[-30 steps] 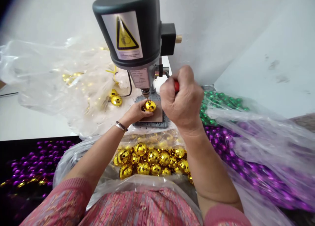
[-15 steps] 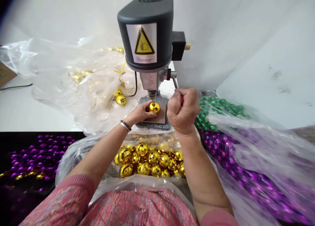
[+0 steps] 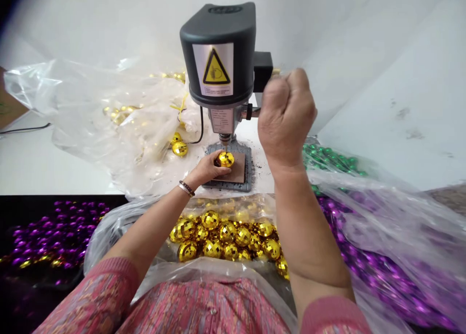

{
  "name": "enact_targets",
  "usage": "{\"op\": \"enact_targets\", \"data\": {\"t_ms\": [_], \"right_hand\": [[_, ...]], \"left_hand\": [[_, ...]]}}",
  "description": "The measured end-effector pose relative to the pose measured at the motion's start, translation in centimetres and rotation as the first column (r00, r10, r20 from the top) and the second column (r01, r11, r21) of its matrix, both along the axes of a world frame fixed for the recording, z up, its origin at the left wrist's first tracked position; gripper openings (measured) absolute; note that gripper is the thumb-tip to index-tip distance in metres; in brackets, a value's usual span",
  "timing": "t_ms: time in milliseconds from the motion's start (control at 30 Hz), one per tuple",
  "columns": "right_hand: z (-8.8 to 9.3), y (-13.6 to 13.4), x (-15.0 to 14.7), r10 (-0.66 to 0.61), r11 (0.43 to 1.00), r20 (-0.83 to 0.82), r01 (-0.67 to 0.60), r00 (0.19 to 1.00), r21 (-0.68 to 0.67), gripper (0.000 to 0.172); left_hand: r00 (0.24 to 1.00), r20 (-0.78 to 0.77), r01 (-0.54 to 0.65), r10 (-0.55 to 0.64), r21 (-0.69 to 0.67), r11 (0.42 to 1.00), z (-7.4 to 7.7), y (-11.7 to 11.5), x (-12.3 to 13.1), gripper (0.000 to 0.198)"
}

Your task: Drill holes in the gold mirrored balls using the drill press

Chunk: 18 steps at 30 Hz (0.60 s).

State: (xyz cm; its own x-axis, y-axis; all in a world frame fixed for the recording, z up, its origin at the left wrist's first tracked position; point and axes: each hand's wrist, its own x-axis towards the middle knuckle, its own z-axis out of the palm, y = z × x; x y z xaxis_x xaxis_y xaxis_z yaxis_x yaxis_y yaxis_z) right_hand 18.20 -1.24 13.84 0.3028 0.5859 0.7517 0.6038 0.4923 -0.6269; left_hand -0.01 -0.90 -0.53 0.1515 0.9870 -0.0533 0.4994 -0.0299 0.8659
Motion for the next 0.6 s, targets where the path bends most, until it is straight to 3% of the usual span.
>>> {"op": "enact_targets", "data": {"t_ms": [100,167,267,333,367,433,467,533,600], "right_hand": [[1.4,0.6,0.1,0.01,0.999,0.001,-0.01,1.0,-0.05,0.028],[1.2,0.5,0.2,0.021,0.998,-0.004,-0.021,1.0,-0.055,0.03],[0.7,0.3,0.2,0.039,0.998,-0.015,-0.04,0.999,-0.047,0.034],[0.5,0.2,0.3,0.048,0.999,-0.013,-0.049,0.999,-0.02,0.037],[0.4,0.2,0.3,0.052,0.999,-0.009,-0.052,0.999,-0.008,0.038],[0.4,0.2,0.3,0.053,0.999,-0.005,-0.053,0.999,-0.004,0.037],[0.4,0.1,0.3,0.051,0.999,-0.009,-0.051,0.999,-0.01,0.036],[0.3,0.1,0.2,0.043,0.999,-0.023,-0.044,0.999,-0.021,0.033],[0.2,0.1,0.1,0.037,0.999,-0.038,-0.038,0.999,-0.018,0.031]], "left_hand": [[1.0,0.023,0.007,-0.005,-0.063,0.998,0.9,-1.8,-0.5,0.058],[0.984,0.097,0.165,-0.152,-0.15,0.975,1.6,-3.2,-0.9,0.068],[0.891,0.204,0.439,-0.406,-0.163,0.883,2.6,-4.5,-1.2,0.088],[0.893,0.165,0.437,-0.419,-0.092,0.895,3.2,-4.2,-1.7,0.079],[0.931,0.104,0.355,-0.349,-0.045,0.934,3.4,-3.7,-2.2,0.066],[0.997,-0.064,0.049,-0.045,0.072,0.996,3.4,-2.1,-3.9,0.042],[0.977,-0.144,-0.137,0.158,0.143,0.98,3.3,-1.2,-4.9,0.036],[0.842,-0.242,-0.435,0.482,0.225,0.872,2.8,0.6,-7.1,0.035],[0.729,-0.322,-0.57,0.604,0.203,0.796,2.1,1.9,-9.0,0.038]]}}
